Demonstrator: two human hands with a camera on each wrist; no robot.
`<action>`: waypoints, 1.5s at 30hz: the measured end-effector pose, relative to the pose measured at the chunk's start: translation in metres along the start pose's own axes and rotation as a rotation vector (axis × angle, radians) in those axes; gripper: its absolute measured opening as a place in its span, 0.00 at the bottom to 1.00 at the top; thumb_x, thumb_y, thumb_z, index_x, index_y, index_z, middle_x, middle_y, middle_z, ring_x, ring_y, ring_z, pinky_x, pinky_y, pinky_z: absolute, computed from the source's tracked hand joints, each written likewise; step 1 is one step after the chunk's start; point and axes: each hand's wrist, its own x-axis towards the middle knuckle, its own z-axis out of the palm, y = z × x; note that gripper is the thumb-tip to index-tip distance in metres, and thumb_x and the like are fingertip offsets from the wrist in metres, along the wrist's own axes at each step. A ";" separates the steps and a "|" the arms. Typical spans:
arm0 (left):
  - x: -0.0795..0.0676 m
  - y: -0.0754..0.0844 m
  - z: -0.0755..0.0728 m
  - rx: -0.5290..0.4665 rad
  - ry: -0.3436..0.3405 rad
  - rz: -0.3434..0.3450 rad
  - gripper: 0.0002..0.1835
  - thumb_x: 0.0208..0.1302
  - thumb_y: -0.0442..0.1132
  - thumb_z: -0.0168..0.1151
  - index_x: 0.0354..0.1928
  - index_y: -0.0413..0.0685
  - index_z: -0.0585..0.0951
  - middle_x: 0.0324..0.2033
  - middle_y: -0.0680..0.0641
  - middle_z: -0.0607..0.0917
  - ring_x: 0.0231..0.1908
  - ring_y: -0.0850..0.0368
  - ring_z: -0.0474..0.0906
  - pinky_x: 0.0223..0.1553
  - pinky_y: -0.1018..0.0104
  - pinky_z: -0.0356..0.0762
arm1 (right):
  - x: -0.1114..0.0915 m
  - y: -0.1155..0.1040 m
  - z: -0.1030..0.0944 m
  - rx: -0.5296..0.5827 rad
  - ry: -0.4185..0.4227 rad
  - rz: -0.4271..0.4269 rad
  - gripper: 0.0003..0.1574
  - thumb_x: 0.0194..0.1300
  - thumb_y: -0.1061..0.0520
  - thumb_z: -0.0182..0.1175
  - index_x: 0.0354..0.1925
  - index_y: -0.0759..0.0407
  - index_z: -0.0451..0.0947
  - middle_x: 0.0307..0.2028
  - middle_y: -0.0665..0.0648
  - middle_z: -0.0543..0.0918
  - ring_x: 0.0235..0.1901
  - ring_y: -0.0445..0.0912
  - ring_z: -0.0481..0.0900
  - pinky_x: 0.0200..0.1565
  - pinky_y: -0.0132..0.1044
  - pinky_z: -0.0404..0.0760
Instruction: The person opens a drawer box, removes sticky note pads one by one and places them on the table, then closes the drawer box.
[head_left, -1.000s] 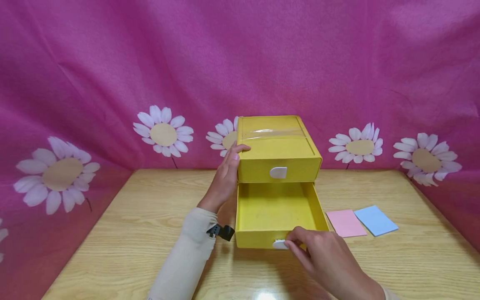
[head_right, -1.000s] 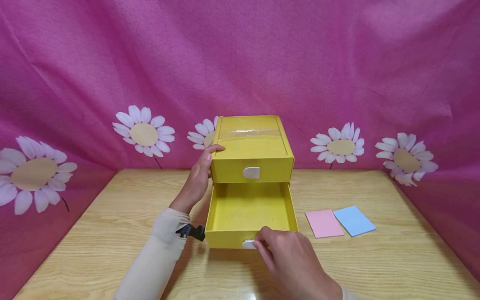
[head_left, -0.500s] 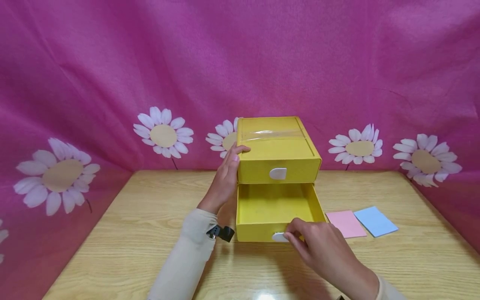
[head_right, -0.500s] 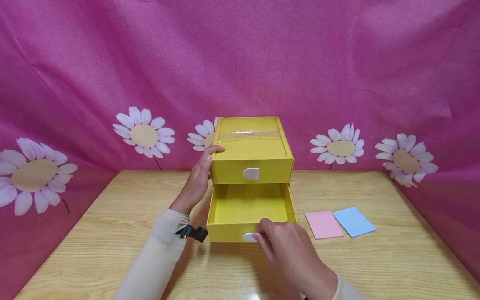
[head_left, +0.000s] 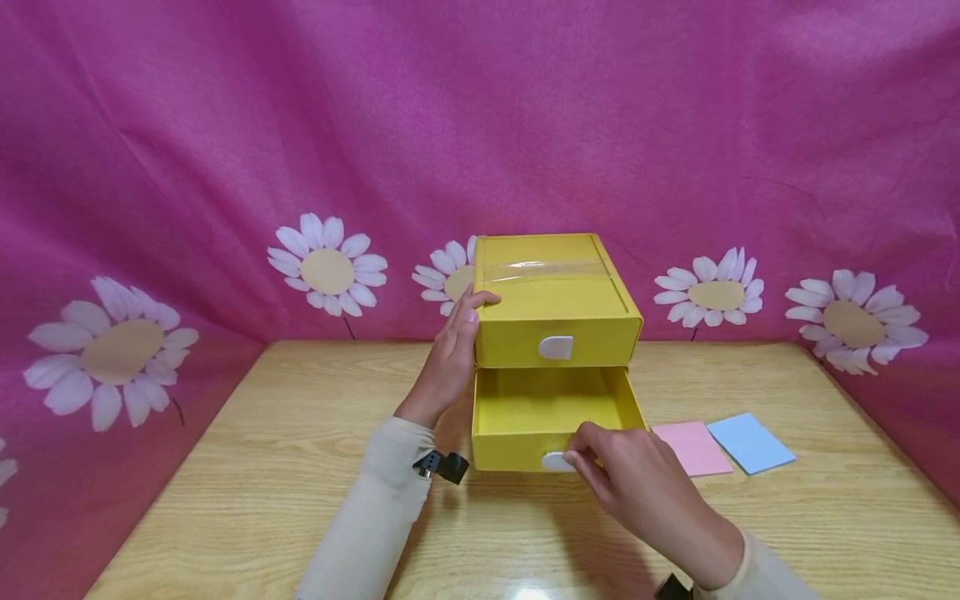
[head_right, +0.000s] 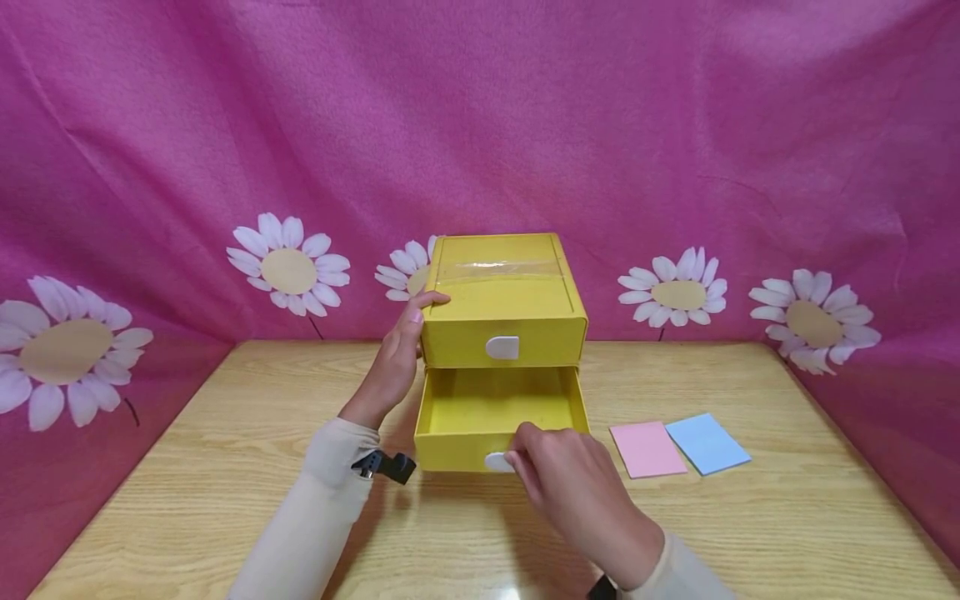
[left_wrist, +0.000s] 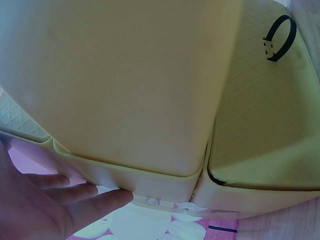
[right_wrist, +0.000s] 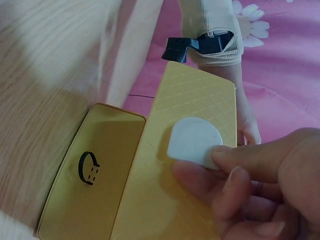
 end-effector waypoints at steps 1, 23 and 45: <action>0.000 0.000 0.000 -0.001 0.000 0.002 0.25 0.75 0.58 0.25 0.63 0.63 0.67 0.74 0.54 0.52 0.72 0.60 0.45 0.69 0.48 0.48 | 0.001 0.000 0.000 -0.001 0.002 -0.001 0.08 0.56 0.56 0.71 0.28 0.48 0.79 0.18 0.36 0.71 0.15 0.31 0.59 0.18 0.28 0.60; 0.000 0.000 0.000 -0.005 0.009 0.012 0.25 0.76 0.57 0.26 0.63 0.62 0.68 0.74 0.54 0.53 0.72 0.61 0.45 0.69 0.49 0.48 | 0.020 0.008 -0.001 0.012 -0.070 0.039 0.06 0.58 0.57 0.69 0.27 0.52 0.81 0.17 0.39 0.71 0.17 0.34 0.63 0.22 0.31 0.65; 0.001 -0.001 0.000 0.003 0.009 0.004 0.25 0.75 0.58 0.25 0.63 0.62 0.67 0.74 0.53 0.54 0.72 0.61 0.45 0.69 0.49 0.48 | 0.040 0.019 0.003 0.035 -0.089 0.066 0.04 0.59 0.58 0.68 0.29 0.56 0.82 0.23 0.45 0.81 0.20 0.35 0.70 0.27 0.36 0.72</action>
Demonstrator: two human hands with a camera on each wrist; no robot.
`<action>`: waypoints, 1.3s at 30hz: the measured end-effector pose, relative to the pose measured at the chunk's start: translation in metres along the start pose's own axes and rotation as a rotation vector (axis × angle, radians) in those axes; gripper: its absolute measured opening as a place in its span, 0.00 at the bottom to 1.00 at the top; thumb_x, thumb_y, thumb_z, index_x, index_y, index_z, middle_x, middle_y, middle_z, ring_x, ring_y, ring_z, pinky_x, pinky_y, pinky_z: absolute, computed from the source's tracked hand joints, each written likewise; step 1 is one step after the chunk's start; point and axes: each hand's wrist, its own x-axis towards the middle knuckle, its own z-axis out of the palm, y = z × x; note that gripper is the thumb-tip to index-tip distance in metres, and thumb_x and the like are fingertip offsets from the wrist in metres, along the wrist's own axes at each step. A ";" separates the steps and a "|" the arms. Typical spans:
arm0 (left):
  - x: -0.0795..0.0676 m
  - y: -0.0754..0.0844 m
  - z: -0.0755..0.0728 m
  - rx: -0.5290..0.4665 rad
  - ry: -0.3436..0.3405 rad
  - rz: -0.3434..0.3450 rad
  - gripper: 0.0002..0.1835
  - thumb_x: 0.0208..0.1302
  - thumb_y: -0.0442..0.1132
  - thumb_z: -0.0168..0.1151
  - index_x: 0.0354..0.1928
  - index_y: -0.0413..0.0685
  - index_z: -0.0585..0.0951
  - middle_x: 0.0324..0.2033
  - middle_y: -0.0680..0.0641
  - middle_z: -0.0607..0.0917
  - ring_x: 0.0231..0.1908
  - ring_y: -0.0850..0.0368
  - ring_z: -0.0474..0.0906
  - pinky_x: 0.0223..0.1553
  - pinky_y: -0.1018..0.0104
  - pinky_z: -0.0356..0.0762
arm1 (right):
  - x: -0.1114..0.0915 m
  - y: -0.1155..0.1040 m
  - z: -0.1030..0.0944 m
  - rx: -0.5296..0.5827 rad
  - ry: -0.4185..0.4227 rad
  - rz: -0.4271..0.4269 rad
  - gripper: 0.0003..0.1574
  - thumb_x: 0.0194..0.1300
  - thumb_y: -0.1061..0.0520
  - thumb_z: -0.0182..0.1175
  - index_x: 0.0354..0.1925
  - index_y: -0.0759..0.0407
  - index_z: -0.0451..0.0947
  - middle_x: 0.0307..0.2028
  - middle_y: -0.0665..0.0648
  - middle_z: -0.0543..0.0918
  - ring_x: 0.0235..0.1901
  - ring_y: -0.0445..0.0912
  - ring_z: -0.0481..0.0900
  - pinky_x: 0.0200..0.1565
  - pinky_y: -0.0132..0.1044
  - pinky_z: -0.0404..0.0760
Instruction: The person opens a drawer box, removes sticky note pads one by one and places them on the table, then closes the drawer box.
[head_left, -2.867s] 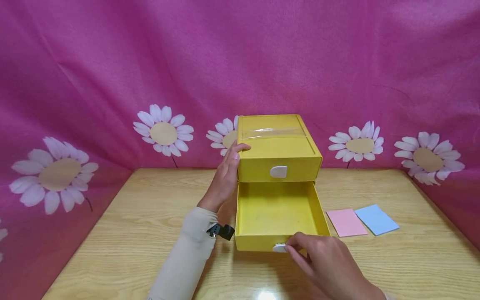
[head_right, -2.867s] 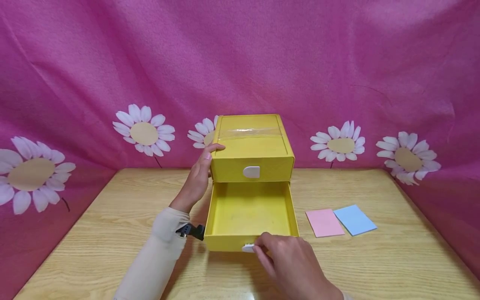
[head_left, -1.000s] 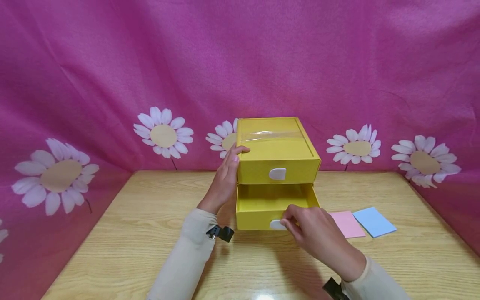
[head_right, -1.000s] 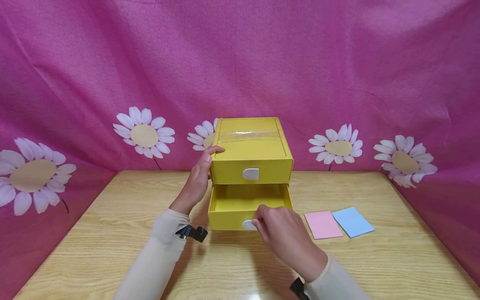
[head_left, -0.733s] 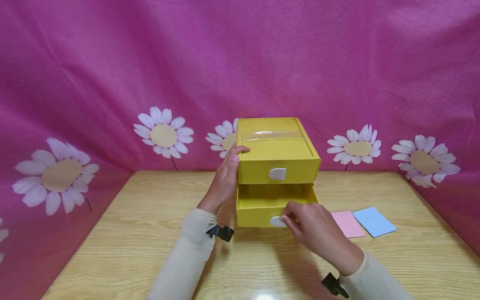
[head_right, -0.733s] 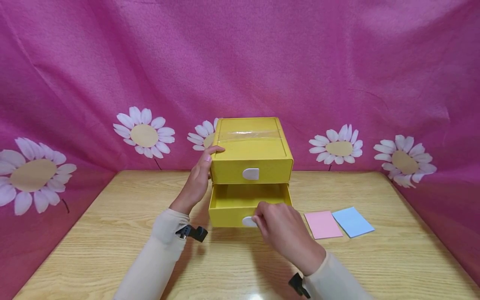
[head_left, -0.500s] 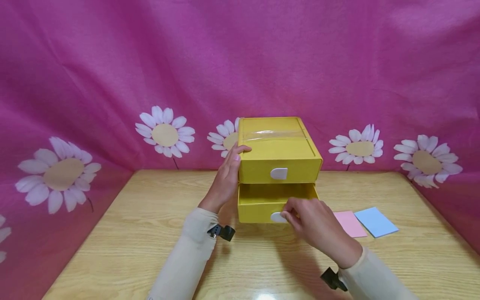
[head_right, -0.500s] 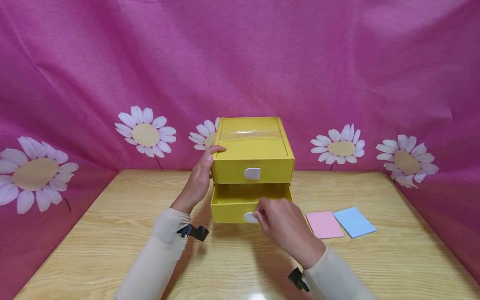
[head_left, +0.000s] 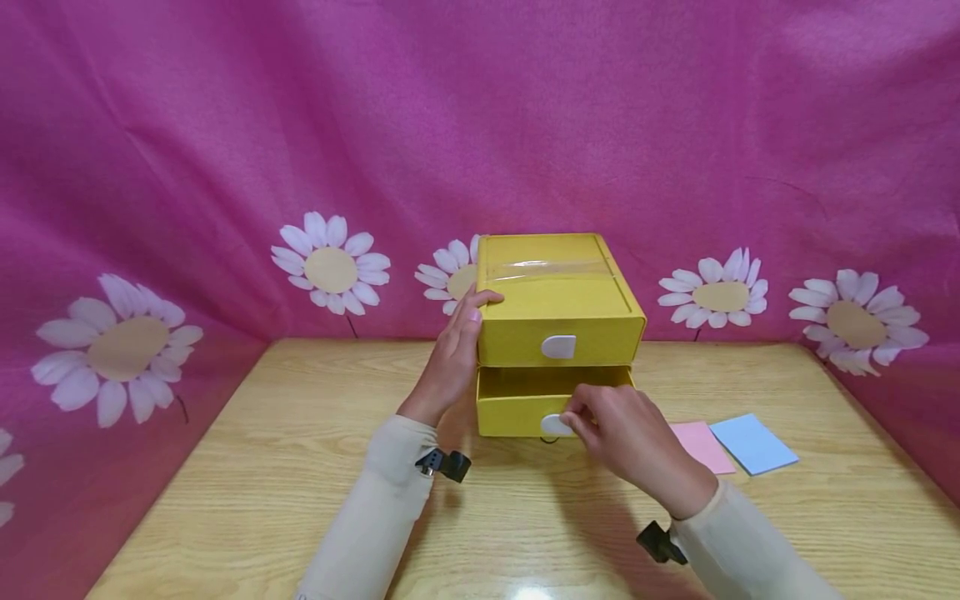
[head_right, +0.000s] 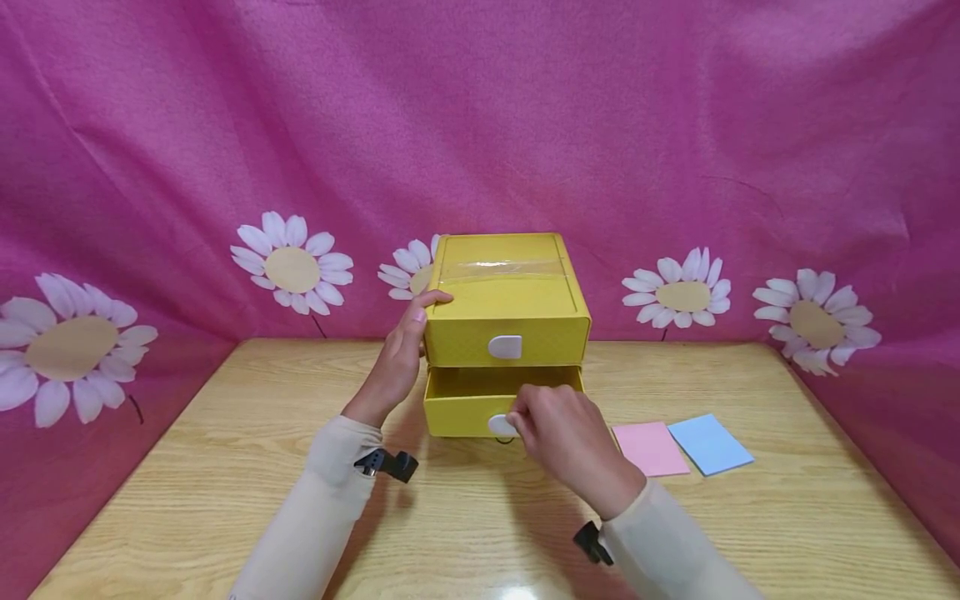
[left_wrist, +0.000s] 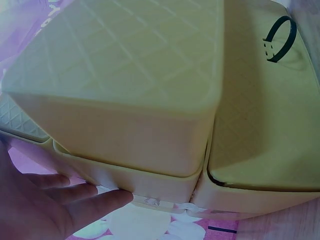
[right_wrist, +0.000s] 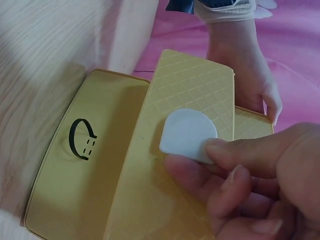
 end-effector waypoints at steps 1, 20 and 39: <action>0.000 0.000 0.000 0.001 0.000 0.001 0.25 0.76 0.58 0.25 0.63 0.62 0.67 0.74 0.53 0.54 0.72 0.61 0.45 0.69 0.50 0.48 | 0.001 0.000 0.000 -0.002 0.001 0.001 0.04 0.58 0.58 0.69 0.29 0.56 0.82 0.23 0.45 0.81 0.20 0.36 0.70 0.27 0.36 0.72; -0.001 0.001 -0.001 -0.018 -0.002 0.023 0.25 0.77 0.53 0.26 0.65 0.58 0.68 0.74 0.52 0.54 0.73 0.57 0.45 0.69 0.47 0.46 | 0.014 0.008 0.005 -0.018 0.011 0.017 0.05 0.57 0.59 0.69 0.28 0.58 0.82 0.21 0.46 0.80 0.21 0.39 0.70 0.27 0.37 0.71; -0.001 -0.001 -0.001 -0.021 -0.018 0.013 0.25 0.75 0.58 0.25 0.64 0.62 0.67 0.74 0.55 0.53 0.73 0.62 0.42 0.70 0.47 0.44 | 0.027 0.015 0.009 -0.009 -0.003 0.053 0.05 0.59 0.59 0.68 0.32 0.61 0.83 0.24 0.49 0.82 0.21 0.41 0.72 0.27 0.38 0.73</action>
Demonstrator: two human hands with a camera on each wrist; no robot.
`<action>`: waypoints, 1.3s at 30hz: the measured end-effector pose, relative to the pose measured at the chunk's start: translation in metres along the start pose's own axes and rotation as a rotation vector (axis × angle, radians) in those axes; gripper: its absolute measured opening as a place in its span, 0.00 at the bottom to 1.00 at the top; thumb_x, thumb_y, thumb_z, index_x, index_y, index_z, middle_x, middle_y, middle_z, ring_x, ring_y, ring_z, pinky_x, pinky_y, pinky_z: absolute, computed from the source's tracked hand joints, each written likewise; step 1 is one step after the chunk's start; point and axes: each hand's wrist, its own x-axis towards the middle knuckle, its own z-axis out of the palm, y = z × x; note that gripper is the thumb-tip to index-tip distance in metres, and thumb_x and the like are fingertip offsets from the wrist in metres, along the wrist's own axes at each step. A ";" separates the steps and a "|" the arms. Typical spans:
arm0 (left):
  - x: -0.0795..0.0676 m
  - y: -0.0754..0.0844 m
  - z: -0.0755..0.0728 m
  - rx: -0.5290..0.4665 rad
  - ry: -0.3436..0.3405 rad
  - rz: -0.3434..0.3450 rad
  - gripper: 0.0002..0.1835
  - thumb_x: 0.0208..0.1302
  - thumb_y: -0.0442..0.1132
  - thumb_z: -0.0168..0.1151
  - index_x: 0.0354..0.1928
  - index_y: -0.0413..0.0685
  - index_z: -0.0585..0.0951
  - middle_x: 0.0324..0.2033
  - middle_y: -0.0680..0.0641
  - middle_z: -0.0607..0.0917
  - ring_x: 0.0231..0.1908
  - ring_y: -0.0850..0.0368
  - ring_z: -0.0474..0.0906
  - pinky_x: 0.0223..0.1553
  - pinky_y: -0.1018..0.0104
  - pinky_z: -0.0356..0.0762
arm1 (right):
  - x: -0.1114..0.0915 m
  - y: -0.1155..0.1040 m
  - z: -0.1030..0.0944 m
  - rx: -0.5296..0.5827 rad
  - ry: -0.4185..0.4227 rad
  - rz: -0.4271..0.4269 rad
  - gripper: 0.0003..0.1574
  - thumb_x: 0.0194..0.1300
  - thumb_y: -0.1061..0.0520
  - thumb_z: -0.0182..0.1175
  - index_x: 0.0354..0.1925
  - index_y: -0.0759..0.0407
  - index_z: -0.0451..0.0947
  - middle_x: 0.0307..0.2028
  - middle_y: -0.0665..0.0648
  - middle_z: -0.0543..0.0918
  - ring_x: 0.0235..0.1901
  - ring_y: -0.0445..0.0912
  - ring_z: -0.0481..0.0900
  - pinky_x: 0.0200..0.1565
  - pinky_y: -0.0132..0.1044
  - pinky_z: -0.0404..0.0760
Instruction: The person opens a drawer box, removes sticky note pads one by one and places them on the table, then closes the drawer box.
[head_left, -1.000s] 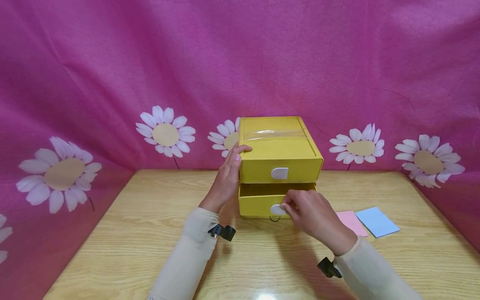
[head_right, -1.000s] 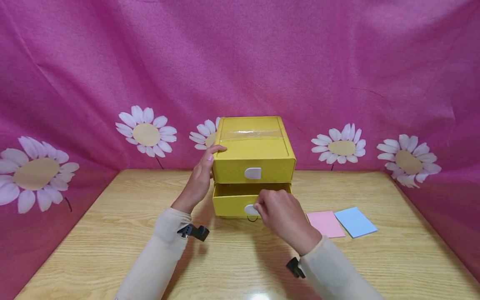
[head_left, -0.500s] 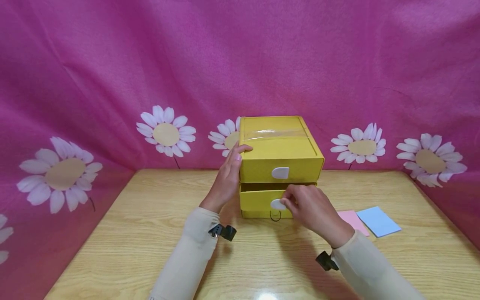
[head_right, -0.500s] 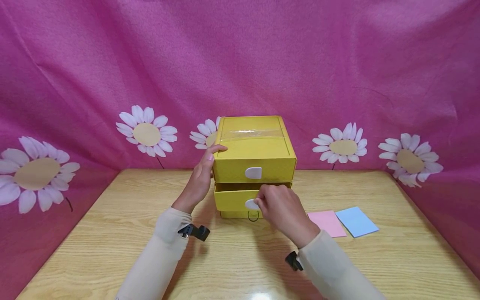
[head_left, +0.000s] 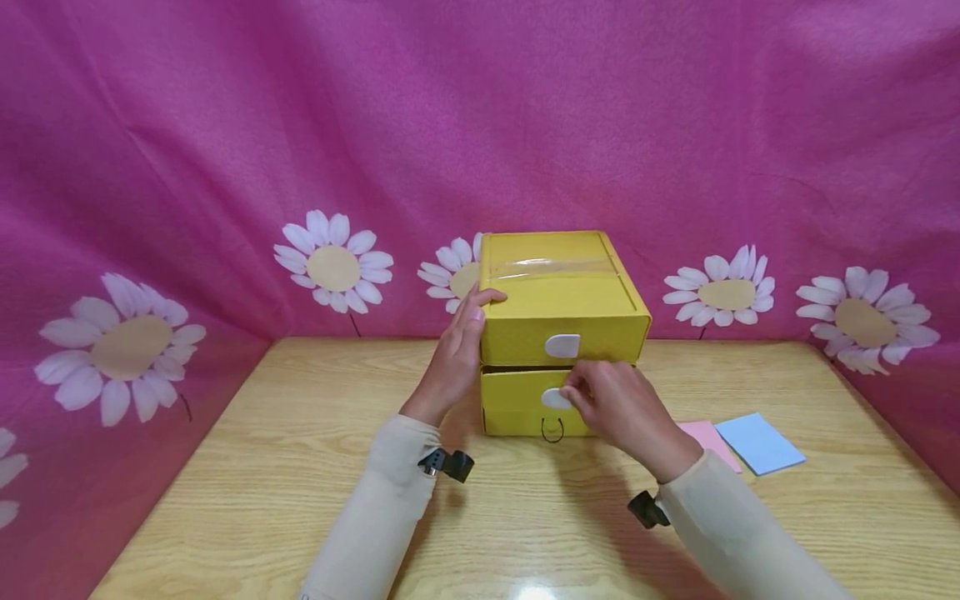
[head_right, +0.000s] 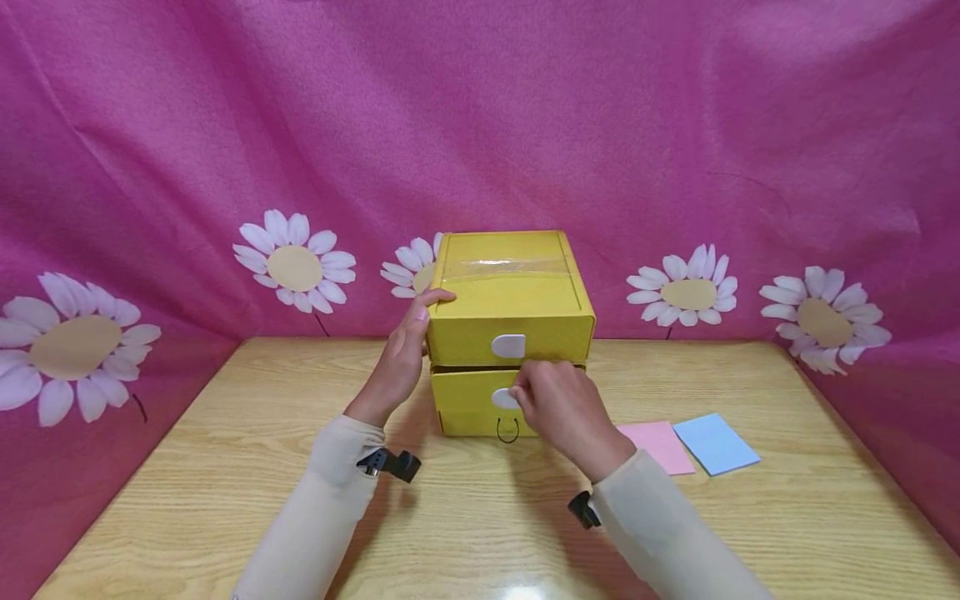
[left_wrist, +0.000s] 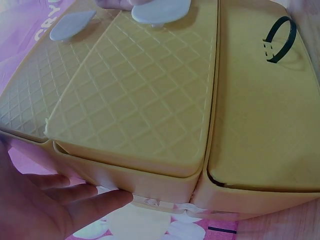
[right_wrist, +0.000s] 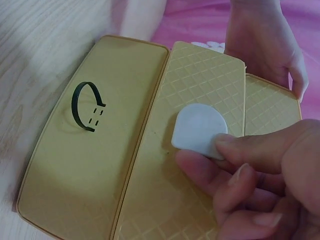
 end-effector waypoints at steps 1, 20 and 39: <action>0.000 0.000 0.000 -0.002 0.000 0.003 0.25 0.76 0.58 0.26 0.64 0.62 0.67 0.74 0.55 0.53 0.73 0.62 0.42 0.70 0.47 0.44 | 0.000 0.000 0.000 0.000 -0.001 0.003 0.05 0.59 0.59 0.68 0.32 0.61 0.83 0.24 0.50 0.82 0.21 0.41 0.72 0.27 0.38 0.73; -0.004 0.028 -0.003 -0.020 -0.010 -0.018 0.23 0.78 0.47 0.28 0.65 0.51 0.67 0.74 0.46 0.53 0.74 0.53 0.43 0.69 0.44 0.45 | 0.004 0.007 0.009 -0.009 0.100 -0.003 0.04 0.59 0.59 0.68 0.30 0.58 0.82 0.23 0.49 0.81 0.20 0.42 0.69 0.24 0.38 0.69; 0.000 0.000 0.001 0.016 0.005 -0.031 0.25 0.75 0.59 0.25 0.63 0.66 0.67 0.74 0.58 0.52 0.72 0.64 0.44 0.69 0.49 0.48 | -0.003 0.009 0.025 -0.030 0.246 -0.025 0.03 0.60 0.59 0.67 0.31 0.56 0.81 0.25 0.49 0.83 0.21 0.43 0.73 0.25 0.41 0.72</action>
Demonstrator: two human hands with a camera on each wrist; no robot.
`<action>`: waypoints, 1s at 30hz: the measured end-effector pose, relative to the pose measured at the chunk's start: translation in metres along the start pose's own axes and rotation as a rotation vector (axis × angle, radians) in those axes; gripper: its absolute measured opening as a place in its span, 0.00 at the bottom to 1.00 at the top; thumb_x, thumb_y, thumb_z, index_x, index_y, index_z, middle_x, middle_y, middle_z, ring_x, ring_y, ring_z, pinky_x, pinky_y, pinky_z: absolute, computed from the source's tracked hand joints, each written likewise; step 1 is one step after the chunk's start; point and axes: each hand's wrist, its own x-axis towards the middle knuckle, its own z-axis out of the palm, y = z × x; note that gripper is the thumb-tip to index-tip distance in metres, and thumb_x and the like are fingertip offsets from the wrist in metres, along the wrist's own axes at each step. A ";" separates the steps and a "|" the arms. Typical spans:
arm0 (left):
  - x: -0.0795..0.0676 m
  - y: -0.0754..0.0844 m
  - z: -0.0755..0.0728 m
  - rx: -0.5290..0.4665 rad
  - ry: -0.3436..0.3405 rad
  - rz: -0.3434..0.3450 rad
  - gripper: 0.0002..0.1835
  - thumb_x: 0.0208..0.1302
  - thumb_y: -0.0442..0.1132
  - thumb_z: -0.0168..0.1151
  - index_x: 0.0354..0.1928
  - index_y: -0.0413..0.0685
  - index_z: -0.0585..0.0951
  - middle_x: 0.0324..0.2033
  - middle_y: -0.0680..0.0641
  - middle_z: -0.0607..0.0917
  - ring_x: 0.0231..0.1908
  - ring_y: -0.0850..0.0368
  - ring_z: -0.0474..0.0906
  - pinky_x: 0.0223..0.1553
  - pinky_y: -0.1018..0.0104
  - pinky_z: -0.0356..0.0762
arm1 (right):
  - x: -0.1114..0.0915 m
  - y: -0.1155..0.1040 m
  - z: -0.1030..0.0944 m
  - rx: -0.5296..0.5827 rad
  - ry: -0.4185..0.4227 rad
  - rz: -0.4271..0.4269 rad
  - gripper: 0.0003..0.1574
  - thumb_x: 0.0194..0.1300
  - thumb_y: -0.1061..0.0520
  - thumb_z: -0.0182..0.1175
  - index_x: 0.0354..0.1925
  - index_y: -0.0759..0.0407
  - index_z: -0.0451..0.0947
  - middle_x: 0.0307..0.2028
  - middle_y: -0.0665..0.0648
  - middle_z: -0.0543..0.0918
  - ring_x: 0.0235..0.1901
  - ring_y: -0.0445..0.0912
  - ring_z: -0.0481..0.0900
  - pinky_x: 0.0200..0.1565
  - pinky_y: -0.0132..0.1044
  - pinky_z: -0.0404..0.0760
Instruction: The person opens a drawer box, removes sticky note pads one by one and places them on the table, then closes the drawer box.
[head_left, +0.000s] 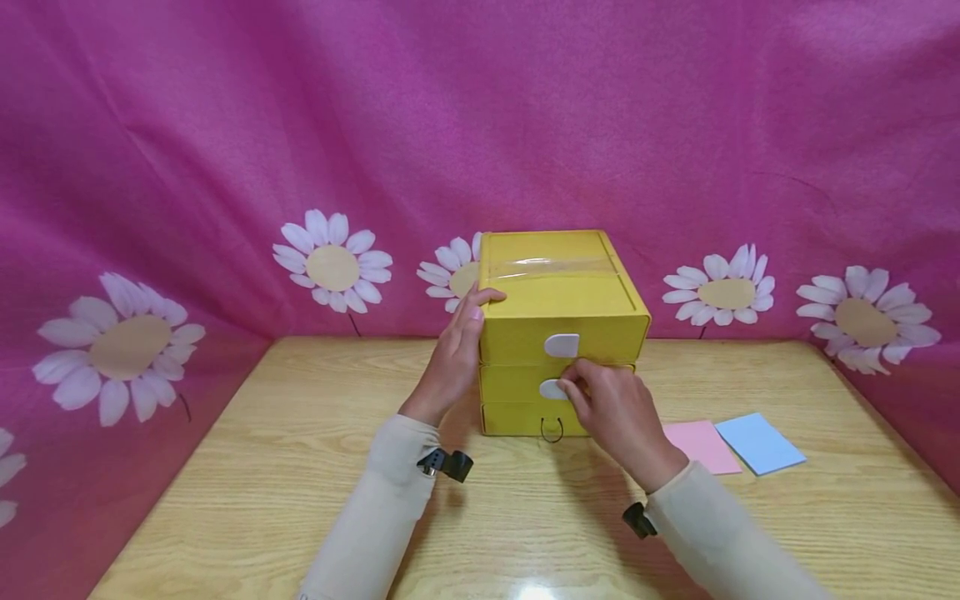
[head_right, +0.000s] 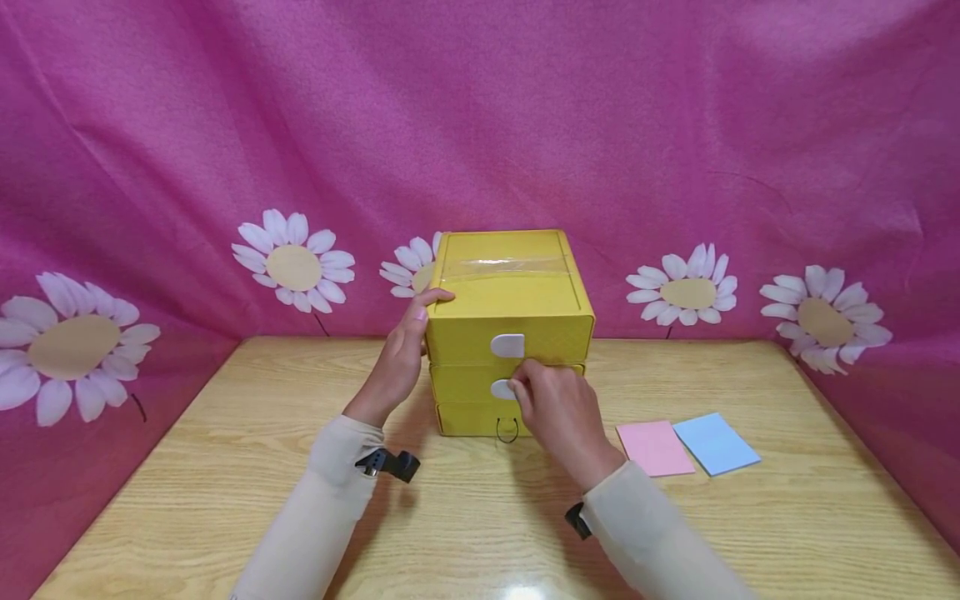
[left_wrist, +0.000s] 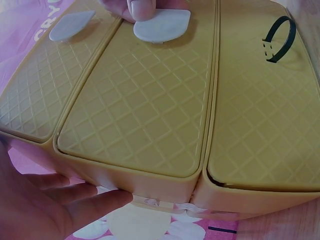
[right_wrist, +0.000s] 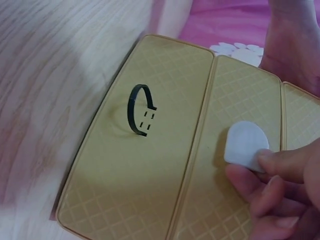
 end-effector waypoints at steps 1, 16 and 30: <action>0.000 0.000 0.000 0.000 0.001 0.000 0.25 0.75 0.59 0.25 0.63 0.66 0.67 0.74 0.57 0.52 0.72 0.64 0.44 0.69 0.49 0.48 | -0.001 0.000 0.001 0.000 0.005 0.001 0.04 0.60 0.58 0.67 0.31 0.56 0.81 0.25 0.49 0.83 0.21 0.43 0.73 0.25 0.41 0.72; 0.000 -0.001 -0.001 0.012 0.004 0.018 0.25 0.75 0.59 0.25 0.64 0.65 0.66 0.74 0.56 0.52 0.72 0.61 0.45 0.69 0.47 0.49 | -0.009 0.005 0.007 0.056 0.072 -0.015 0.05 0.61 0.56 0.67 0.33 0.54 0.80 0.25 0.49 0.83 0.19 0.42 0.69 0.24 0.37 0.68; 0.000 0.000 -0.001 -0.015 0.001 0.034 0.23 0.77 0.50 0.27 0.65 0.56 0.67 0.74 0.52 0.53 0.73 0.58 0.43 0.69 0.46 0.46 | -0.011 0.007 0.010 0.088 0.093 0.008 0.05 0.60 0.55 0.67 0.34 0.53 0.81 0.25 0.47 0.84 0.17 0.40 0.65 0.22 0.36 0.65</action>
